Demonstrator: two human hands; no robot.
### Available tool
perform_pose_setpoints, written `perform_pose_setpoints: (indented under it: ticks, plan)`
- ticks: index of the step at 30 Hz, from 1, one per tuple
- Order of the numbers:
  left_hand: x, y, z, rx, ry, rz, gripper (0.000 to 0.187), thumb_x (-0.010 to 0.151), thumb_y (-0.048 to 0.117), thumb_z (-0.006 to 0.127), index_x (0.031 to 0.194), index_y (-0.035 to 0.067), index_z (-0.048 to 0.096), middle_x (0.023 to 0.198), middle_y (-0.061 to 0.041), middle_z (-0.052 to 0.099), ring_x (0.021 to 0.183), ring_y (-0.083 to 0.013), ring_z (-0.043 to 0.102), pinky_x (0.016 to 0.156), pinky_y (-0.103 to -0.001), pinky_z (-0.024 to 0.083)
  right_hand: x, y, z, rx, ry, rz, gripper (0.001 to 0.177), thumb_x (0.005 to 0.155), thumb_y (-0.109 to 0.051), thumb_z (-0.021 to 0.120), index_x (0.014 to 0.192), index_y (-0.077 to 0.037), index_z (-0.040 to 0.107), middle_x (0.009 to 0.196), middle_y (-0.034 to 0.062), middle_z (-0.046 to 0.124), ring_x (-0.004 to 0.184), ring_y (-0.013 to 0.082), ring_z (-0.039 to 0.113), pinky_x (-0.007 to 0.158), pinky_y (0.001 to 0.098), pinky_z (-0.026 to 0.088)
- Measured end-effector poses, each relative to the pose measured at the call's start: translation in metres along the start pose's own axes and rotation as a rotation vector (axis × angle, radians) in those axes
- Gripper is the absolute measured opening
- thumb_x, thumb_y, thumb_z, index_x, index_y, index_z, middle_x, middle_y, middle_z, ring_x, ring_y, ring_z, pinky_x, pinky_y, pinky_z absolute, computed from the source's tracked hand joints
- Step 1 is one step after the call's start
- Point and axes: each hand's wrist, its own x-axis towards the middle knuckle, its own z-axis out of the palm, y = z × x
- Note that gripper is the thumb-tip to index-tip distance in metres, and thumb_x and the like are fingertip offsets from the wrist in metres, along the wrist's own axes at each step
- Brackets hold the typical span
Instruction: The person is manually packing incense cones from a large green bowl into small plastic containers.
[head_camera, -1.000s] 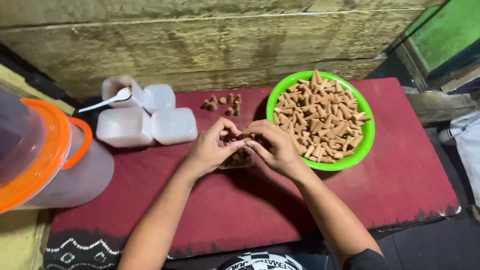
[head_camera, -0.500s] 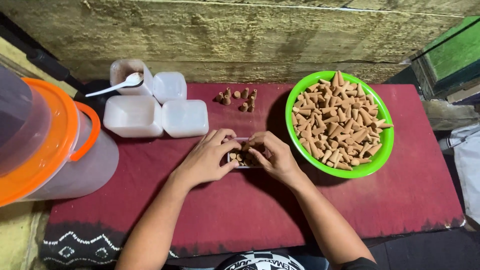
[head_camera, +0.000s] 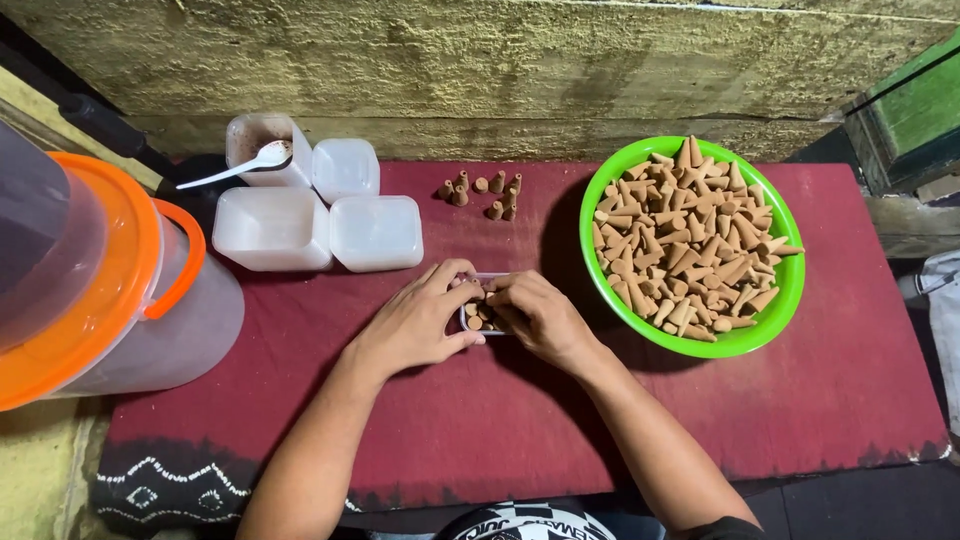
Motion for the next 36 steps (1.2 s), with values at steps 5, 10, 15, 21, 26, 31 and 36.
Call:
perform_pose_setpoints:
  ticks: [5, 10, 15, 21, 26, 31, 36]
  plan:
    - [-0.002, 0.0, 0.003, 0.001, 0.01, 0.005, 0.045, 0.076, 0.03, 0.083, 0.113, 0.011, 0.066, 0.128, -0.011, 0.053, 0.11, -0.0363, 0.062, 0.088, -0.049, 0.055, -0.006, 0.006, 0.005, -0.115, -0.023, -0.012, 0.006, 0.09, -0.003, 0.074, 0.091, -0.007, 0.069, 0.099, 0.0085, 0.073, 0.092, 0.0315, 0.071, 0.078, 0.0403, 0.059]
    - [-0.001, -0.002, 0.005, 0.001, 0.014, 0.016, 0.043, 0.077, 0.029, 0.082, 0.113, 0.012, 0.066, 0.129, -0.01, 0.052, 0.11, -0.0371, 0.062, 0.089, -0.049, 0.056, -0.018, 0.022, 0.013, -0.244, -0.017, -0.039, 0.005, 0.093, -0.009, 0.073, 0.09, -0.009, 0.07, 0.097, 0.0054, 0.072, 0.095, 0.0272, 0.069, 0.08, 0.0358, 0.059]
    - [-0.001, -0.004, 0.005, -0.009, 0.026, 0.029, 0.042, 0.076, 0.03, 0.082, 0.11, 0.012, 0.066, 0.128, -0.011, 0.052, 0.108, -0.0385, 0.064, 0.088, -0.049, 0.056, -0.015, 0.015, 0.012, -0.286, -0.058, 0.046, 0.005, 0.096, -0.013, 0.069, 0.092, -0.013, 0.067, 0.091, 0.0042, 0.067, 0.091, 0.0279, 0.066, 0.081, 0.037, 0.057]
    - [0.0, 0.0, 0.002, 0.01, 0.038, 0.032, 0.046, 0.076, 0.033, 0.082, 0.113, 0.013, 0.065, 0.128, -0.01, 0.052, 0.106, -0.0377, 0.064, 0.085, -0.05, 0.057, -0.002, 0.001, -0.007, -0.159, -0.112, 0.154, 0.029, 0.093, -0.013, 0.07, 0.121, -0.009, 0.069, 0.11, 0.0148, 0.068, 0.104, 0.0377, 0.066, 0.089, 0.0472, 0.056]
    - [0.002, 0.004, -0.004, 0.03, 0.048, 0.042, 0.055, 0.077, 0.037, 0.082, 0.124, 0.016, 0.065, 0.127, -0.011, 0.054, 0.105, -0.0382, 0.064, 0.082, -0.052, 0.055, -0.007, 0.006, -0.012, -0.18, -0.117, 0.157, 0.033, 0.088, -0.004, 0.066, 0.12, -0.01, 0.071, 0.112, 0.016, 0.064, 0.107, 0.0405, 0.063, 0.091, 0.0496, 0.054]
    - [0.0, 0.004, -0.003, 0.097, 0.079, 0.091, 0.049, 0.08, 0.044, 0.079, 0.121, 0.02, 0.068, 0.126, -0.01, 0.056, 0.105, -0.0359, 0.064, 0.085, -0.048, 0.052, -0.025, 0.034, -0.01, -0.164, 0.063, 0.24, 0.037, 0.09, 0.003, 0.059, 0.116, -0.018, 0.076, 0.117, 0.0091, 0.068, 0.115, 0.0334, 0.066, 0.097, 0.0443, 0.055]
    - [-0.006, 0.006, 0.011, 0.245, 0.074, 0.062, 0.044, 0.084, 0.044, 0.075, 0.121, 0.02, 0.067, 0.13, -0.01, 0.057, 0.118, -0.0347, 0.06, 0.1, -0.047, 0.048, -0.027, 0.025, -0.011, -0.112, 0.097, 0.286, 0.034, 0.091, 0.006, 0.056, 0.11, -0.015, 0.075, 0.115, 0.0094, 0.068, 0.111, 0.0345, 0.067, 0.098, 0.0475, 0.055]
